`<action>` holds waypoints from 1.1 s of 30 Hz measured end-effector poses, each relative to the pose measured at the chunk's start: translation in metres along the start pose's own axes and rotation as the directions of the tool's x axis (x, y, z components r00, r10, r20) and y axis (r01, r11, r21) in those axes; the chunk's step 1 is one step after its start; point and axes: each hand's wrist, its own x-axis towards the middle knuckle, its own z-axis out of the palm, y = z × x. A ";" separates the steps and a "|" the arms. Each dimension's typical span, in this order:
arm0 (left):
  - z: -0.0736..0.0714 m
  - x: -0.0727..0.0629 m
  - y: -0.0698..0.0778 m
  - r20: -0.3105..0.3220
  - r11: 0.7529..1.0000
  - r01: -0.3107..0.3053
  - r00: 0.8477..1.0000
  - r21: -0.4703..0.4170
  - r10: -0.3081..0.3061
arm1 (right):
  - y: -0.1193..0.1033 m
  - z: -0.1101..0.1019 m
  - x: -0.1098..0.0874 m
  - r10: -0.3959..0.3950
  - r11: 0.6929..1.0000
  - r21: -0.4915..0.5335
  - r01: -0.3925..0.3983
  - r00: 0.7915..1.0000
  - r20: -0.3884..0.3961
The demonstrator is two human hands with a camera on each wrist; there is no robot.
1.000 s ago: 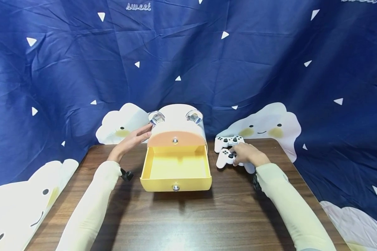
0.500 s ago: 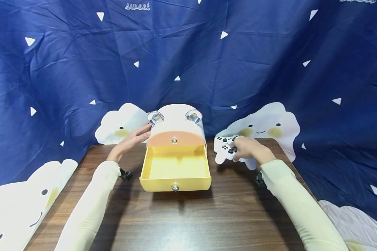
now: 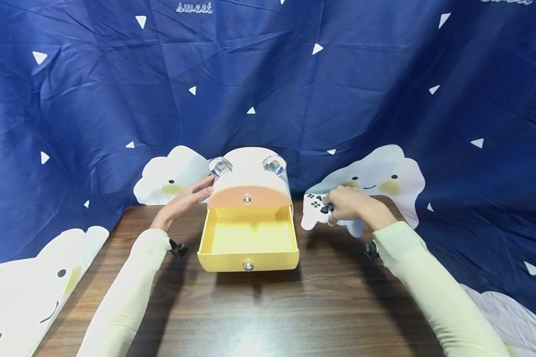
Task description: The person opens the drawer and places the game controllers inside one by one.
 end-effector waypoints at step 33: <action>-0.004 0.000 -0.002 0.010 0.999 -0.027 1.000 -0.038 0.028 | -0.047 -0.081 -0.013 -0.122 0.992 -0.018 0.121 0.991 -0.057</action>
